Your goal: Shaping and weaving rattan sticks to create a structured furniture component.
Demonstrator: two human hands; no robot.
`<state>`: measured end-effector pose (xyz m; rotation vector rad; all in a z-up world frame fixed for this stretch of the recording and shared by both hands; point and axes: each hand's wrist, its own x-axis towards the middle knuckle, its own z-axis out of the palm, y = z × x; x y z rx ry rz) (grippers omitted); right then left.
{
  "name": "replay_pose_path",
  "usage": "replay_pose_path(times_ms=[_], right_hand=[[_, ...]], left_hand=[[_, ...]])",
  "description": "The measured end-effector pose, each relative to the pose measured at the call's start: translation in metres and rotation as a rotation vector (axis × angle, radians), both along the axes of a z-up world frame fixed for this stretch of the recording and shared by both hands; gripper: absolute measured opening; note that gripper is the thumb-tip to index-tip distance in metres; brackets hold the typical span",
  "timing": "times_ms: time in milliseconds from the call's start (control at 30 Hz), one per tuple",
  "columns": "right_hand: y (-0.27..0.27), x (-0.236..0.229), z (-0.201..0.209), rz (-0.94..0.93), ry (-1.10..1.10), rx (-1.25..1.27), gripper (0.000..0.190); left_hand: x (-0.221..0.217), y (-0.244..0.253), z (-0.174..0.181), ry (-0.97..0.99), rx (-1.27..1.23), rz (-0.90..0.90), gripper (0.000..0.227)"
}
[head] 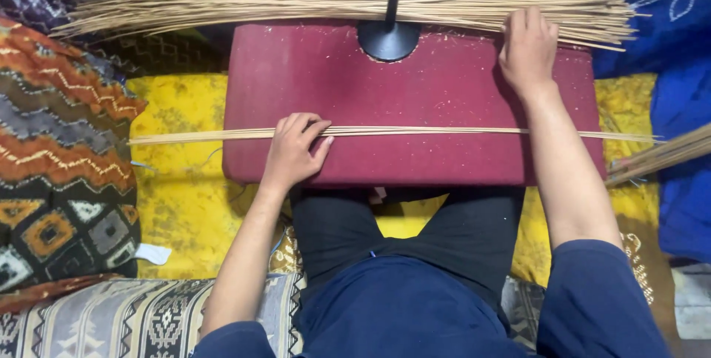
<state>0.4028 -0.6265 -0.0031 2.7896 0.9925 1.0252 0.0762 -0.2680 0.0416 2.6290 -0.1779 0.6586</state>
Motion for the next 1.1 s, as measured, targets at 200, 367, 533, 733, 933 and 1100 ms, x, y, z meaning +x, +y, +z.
replay_pose_path(times_ms=[200, 367, 533, 733, 933, 1100], right_hand=[[-0.010, -0.006, 0.014, -0.005, 0.086, 0.120, 0.014], [-0.023, 0.001, 0.011, -0.041, 0.150, 0.194, 0.018], [-0.039, 0.005, 0.017, 0.085, 0.218, 0.550, 0.012], [-0.038, -0.007, 0.031, 0.297, 0.707, 0.926, 0.014], [-0.026, -0.030, 0.058, 0.426, 0.959, 1.312, 0.017], [-0.001, -0.067, 0.079, 0.564, 1.038, 1.472, 0.014]], left_hand=[[0.001, -0.003, 0.002, -0.011, -0.008, 0.000, 0.029], [0.001, -0.004, 0.002, 0.003, -0.012, 0.007, 0.028], [0.001, -0.006, 0.005, 0.006, -0.020, 0.009, 0.029], [0.001, -0.006, 0.004, 0.006, -0.012, 0.012, 0.030], [0.000, -0.004, 0.001, -0.007, -0.015, -0.013, 0.033], [0.003, -0.013, 0.005, -0.062, -0.003, -0.044, 0.027]])
